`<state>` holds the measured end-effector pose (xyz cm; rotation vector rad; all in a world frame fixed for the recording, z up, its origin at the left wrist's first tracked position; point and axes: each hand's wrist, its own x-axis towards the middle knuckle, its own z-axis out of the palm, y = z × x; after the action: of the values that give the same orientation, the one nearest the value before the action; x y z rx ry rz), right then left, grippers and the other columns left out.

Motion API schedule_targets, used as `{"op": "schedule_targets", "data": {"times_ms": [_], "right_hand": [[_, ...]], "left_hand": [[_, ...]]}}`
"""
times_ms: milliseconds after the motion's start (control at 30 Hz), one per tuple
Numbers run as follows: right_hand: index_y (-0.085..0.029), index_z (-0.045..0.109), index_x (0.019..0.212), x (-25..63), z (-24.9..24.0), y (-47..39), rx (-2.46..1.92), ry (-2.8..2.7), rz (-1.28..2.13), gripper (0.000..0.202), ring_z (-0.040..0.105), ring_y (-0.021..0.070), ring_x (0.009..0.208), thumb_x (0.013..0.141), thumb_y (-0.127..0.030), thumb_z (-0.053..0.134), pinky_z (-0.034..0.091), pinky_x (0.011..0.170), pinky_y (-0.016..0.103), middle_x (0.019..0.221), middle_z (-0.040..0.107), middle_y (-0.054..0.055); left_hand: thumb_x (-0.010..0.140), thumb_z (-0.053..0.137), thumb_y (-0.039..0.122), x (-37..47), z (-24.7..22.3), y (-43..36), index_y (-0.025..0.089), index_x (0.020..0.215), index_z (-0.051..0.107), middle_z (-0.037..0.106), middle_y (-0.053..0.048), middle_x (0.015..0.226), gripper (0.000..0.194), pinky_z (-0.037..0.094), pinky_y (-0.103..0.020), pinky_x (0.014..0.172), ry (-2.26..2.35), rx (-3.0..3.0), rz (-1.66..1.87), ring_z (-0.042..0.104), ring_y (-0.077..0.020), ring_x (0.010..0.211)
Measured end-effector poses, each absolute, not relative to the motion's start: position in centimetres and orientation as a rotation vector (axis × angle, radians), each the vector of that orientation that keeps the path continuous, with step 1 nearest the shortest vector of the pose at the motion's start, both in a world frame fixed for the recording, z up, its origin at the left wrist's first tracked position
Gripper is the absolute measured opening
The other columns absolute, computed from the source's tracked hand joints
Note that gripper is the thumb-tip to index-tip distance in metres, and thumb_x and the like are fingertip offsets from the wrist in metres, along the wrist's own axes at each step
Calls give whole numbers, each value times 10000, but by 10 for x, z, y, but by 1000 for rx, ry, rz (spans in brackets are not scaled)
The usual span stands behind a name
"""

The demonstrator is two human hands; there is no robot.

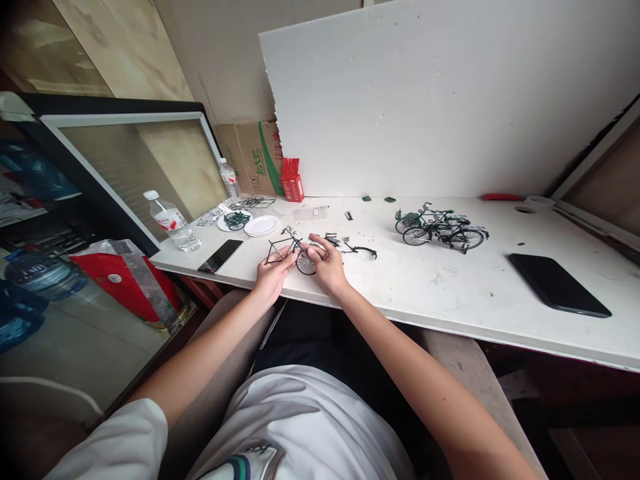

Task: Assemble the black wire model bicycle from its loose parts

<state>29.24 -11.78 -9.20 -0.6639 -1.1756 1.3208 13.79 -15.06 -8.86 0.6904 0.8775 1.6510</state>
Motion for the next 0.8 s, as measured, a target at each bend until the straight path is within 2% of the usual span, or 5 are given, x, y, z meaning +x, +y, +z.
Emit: {"op": "schedule_targets", "data": {"times_ms": [100, 233, 400, 633, 800], "right_hand": [[-227, 618, 1421, 292, -90, -120, -660, -1174, 1275, 795, 751, 291, 1212, 776, -591, 904, 497, 1193, 536, 1197, 831, 118], [-227, 618, 1385, 292, -86, -123, -669, -1153, 1231, 727, 762, 280, 1172, 808, -584, 882, 512, 1169, 531, 1177, 837, 117], [-245, 622, 1348, 290, -82, -126, -637, -1072, 1226, 656, 735, 277, 1245, 829, -558, 874, 501, 1184, 521, 1204, 833, 105], [-259, 636, 1301, 288, -78, -130, -613, -1071, 1228, 645, 712, 288, 1302, 815, -612, 870, 514, 1182, 526, 1257, 818, 103], [-244, 653, 1286, 287, -80, -127, -637, -1074, 1248, 673, 745, 288, 1213, 785, -629, 887, 518, 1170, 527, 1247, 820, 113]], "left_hand": [[646, 1004, 157, 139, -87, -153, 107, 1102, 775, 829, -158, 1090, 513, 604, -425, 1033, 884, 700, 1661, 795, -276, 1089], [650, 1012, 189, 138, -84, -156, 112, 1100, 779, 831, -146, 1082, 513, 636, -423, 977, 896, 724, 1631, 802, -252, 1015], [596, 1038, 178, 136, -83, -157, 99, 999, 777, 824, -105, 958, 487, 649, -451, 982, 922, 739, 1588, 802, -227, 894], [582, 1046, 203, 135, -87, -155, 109, 1008, 753, 818, -116, 953, 525, 652, -458, 960, 921, 780, 1573, 806, -258, 945], [549, 1057, 231, 136, -90, -154, 119, 957, 733, 815, -100, 957, 533, 638, -453, 964, 912, 774, 1607, 807, -250, 919]]}}
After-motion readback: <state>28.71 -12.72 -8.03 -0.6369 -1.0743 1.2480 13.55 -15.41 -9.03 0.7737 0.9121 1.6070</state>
